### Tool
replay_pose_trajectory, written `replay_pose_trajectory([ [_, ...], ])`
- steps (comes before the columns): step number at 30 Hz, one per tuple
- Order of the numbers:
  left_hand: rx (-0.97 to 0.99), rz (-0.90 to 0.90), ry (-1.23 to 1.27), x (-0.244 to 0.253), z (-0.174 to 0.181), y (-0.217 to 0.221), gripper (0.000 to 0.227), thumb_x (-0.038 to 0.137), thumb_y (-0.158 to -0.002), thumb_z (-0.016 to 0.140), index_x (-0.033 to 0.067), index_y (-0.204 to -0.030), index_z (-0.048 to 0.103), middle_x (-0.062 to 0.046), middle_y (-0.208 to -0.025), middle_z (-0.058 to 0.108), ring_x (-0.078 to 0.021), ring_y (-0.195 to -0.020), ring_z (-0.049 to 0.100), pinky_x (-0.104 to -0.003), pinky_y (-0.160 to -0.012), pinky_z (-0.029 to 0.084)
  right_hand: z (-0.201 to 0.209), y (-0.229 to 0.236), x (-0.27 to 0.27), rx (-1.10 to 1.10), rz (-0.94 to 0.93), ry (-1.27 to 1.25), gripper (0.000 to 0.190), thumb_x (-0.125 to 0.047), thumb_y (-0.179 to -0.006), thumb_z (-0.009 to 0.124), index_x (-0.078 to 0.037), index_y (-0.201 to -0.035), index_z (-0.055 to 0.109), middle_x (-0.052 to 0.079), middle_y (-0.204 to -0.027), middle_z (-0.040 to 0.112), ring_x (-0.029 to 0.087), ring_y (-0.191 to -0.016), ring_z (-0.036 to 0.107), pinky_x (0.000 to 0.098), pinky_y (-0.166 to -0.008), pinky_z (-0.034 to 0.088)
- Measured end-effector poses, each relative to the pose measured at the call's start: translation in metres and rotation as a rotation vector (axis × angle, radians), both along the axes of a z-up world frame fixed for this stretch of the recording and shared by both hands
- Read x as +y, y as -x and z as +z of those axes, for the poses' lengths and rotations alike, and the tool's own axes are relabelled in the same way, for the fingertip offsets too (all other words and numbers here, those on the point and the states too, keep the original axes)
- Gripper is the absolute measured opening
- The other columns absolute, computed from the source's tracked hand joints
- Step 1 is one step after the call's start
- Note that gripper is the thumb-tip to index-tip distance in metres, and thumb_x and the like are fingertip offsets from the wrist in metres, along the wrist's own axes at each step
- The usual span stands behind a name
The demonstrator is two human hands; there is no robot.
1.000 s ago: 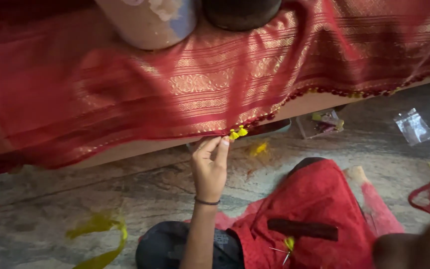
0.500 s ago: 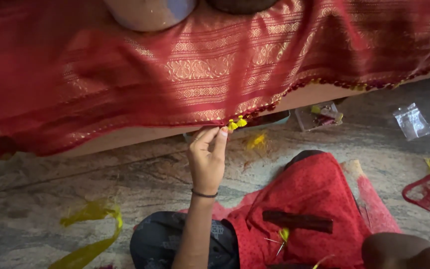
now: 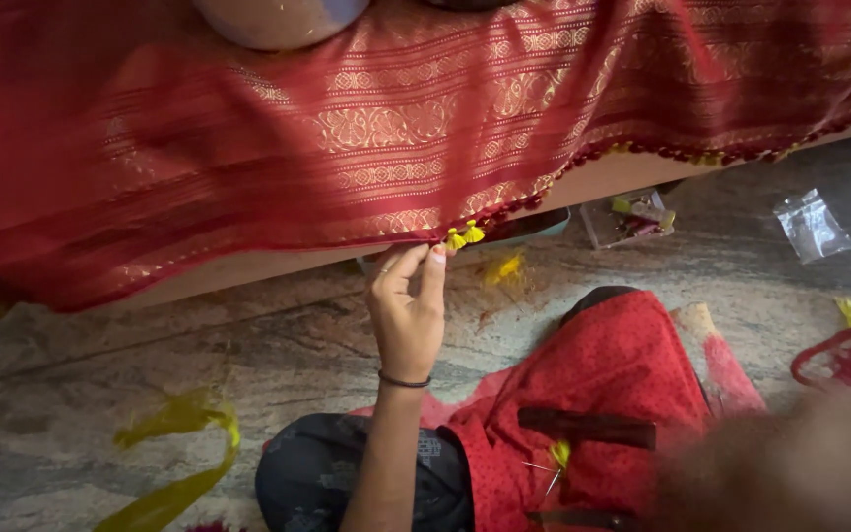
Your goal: Attaching decorative yellow tassels and finishing the edge of a red sari.
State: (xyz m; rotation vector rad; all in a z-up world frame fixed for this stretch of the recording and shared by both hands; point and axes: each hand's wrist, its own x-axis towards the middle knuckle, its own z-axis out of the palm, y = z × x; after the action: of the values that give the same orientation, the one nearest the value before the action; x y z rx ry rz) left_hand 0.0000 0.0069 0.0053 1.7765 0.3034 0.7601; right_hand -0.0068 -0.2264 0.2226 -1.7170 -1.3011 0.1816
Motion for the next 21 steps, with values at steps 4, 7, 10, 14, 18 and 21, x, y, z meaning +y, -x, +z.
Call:
replay_pose_trajectory([
  [4,-0.062,-0.035,-0.032,0.004,-0.005,0.005,0.02,0.013,-0.1,0.066,-0.0051,-0.102,0.073,-0.008,-0.095,0.074,-0.0136,-0.089,0.069,-0.027,-0.082,0.053,-0.106,-0.085,0.05,-0.125,-0.005,-0.003,0.008,-0.007,-0.092,0.07,-0.001,-0.096,0.066,0.007,-0.087,0.065,0.017,-0.073,0.063,0.0326,-0.061,0.05],
  [7,-0.059,-0.138,0.211,0.007,-0.011,0.003,0.021,0.012,-0.101,0.067,-0.0065,-0.105,0.076,-0.004,-0.094,0.073,-0.0096,-0.087,0.064,-0.025,-0.08,0.05,-0.127,-0.112,0.097,-0.123,-0.058,0.097,0.01,-0.008,-0.09,0.074,0.0,-0.094,0.069,0.01,-0.082,0.064,0.021,-0.068,0.062,0.0369,-0.059,0.048],
  [10,-0.011,-0.242,0.449,0.013,-0.011,0.001,0.021,0.01,-0.101,0.066,-0.0066,-0.105,0.078,0.001,-0.089,0.072,-0.0063,-0.083,0.06,-0.023,-0.076,0.048,-0.14,-0.119,0.105,-0.105,-0.073,0.131,0.011,-0.006,-0.085,0.074,0.001,-0.094,0.071,0.013,-0.084,0.065,0.025,-0.07,0.065,0.0404,-0.061,0.05],
  [14,-0.026,-0.362,0.57,0.022,-0.019,-0.001,0.02,0.009,-0.103,0.065,-0.0073,-0.101,0.077,0.0,-0.087,0.072,-0.0064,-0.081,0.06,-0.021,-0.075,0.046,-0.142,-0.118,0.104,-0.372,-0.038,0.024,0.012,0.0,-0.081,0.073,0.001,-0.093,0.07,0.017,-0.092,0.066,0.034,-0.088,0.066,0.0454,-0.075,0.055],
  [18,-0.016,-0.285,0.529,0.014,-0.025,-0.004,0.022,0.012,-0.103,0.066,-0.0076,-0.102,0.077,-0.001,-0.086,0.069,-0.0071,-0.078,0.057,-0.023,-0.072,0.045,-0.141,-0.125,0.108,-0.493,-0.084,0.075,0.015,-0.003,-0.078,0.076,0.001,-0.093,0.075,0.016,-0.09,0.067,0.033,-0.087,0.066,0.0451,-0.073,0.055],
  [21,0.004,-0.118,0.22,0.001,-0.017,-0.001,0.025,0.017,-0.101,0.068,-0.006,-0.101,0.076,-0.003,-0.089,0.076,-0.0066,-0.081,0.065,-0.025,-0.077,0.052,-0.138,-0.138,0.117,-0.703,0.024,0.137,0.011,-0.001,-0.09,0.072,-0.002,-0.098,0.079,0.007,-0.088,0.067,0.023,-0.089,0.064,0.0364,-0.081,0.059],
])
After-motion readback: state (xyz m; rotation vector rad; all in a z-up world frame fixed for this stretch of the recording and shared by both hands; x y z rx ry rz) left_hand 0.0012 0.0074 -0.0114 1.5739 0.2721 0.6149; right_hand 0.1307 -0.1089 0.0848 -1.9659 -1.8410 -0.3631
